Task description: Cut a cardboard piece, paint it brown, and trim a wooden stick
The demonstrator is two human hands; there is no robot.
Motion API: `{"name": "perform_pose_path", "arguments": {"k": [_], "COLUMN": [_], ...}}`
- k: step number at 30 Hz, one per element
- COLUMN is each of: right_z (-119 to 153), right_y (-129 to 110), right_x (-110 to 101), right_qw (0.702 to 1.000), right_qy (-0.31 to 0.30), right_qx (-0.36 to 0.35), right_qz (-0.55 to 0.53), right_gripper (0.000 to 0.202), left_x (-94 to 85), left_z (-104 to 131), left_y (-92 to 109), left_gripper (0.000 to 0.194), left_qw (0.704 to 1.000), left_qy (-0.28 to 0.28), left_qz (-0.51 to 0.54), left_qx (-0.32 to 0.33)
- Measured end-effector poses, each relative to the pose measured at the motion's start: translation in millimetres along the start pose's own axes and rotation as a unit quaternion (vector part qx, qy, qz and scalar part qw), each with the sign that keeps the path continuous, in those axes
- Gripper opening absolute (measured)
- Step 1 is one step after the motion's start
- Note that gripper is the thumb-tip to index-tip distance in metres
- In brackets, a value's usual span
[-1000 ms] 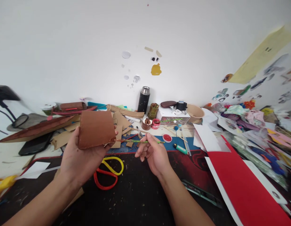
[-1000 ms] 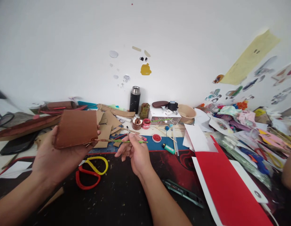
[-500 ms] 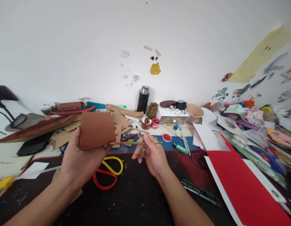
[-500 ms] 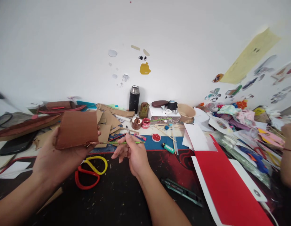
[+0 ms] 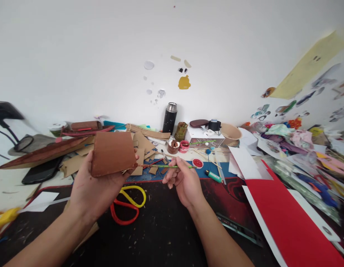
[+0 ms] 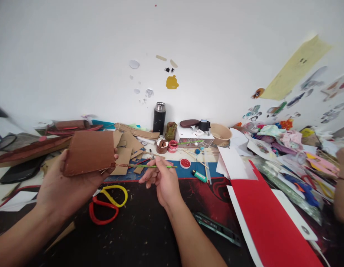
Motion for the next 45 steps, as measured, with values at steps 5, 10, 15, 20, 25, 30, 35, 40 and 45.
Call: {"name": "perform_pose_path", "arguments": {"k": [5, 10, 15, 20, 25, 30, 35, 40, 45], "right_z": [-1, -1, 0, 1, 1, 0, 0, 0, -2], "right_y": [0, 0, -2, -4, -4, -4, -5, -4, -6], "right_x": [-1, -2, -2, 1, 2, 2, 2, -1, -3], "right_qw": [1.0, 1.0, 1.0, 1.0, 1.0, 1.0, 1.0, 1.0, 0.998], "right_qy": [-0.001, 0.005, 0.011, 0.003, -0.001, 0.002, 0.0, 0.012, 0.033], "right_qx": [-0.001, -0.004, -0.013, -0.017, -0.01, -0.015, -0.02, -0.02, -0.036], "right_qz": [-0.001, -0.002, -0.008, -0.015, -0.023, -0.02, -0.017, -0.022, -0.027], "right_gripper": [0.043, 0.043, 0.042, 0.043, 0.046, 0.045, 0.044, 0.044, 0.045], "left_x": [-0.6, -1.2, -0.9, -0.9, -3.4, -7.0, -9.1, -14.4, -20.5], "left_z": [-1, -2, -1, 1, 0, -1, 2, 7, 11], "left_y": [2, 4, 2, -3, -6, -9, -16, -26, -34], "left_gripper": [0.048, 0.044, 0.044, 0.046, 0.049, 0.049, 0.048, 0.049, 0.05], "left_qw": [1.0, 1.0, 1.0, 1.0, 1.0, 1.0, 1.0, 0.999, 0.996], "left_qy": [-0.008, -0.021, -0.013, -0.022, -0.015, -0.005, -0.017, 0.021, 0.048], "left_qz": [-0.002, -0.001, -0.005, 0.005, 0.009, 0.006, -0.009, 0.013, 0.025], "left_qx": [0.001, 0.012, 0.005, -0.013, -0.019, -0.02, -0.018, -0.048, -0.072]}}
Point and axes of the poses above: each hand's wrist, its own z-axis away from the middle knuckle, its own x-axis out of the palm, y = z × x, the point moved 4 cm from there along -z, towards the middle knuckle, and after that the axes turned 7 degrees about z, right-handed, at the moved point
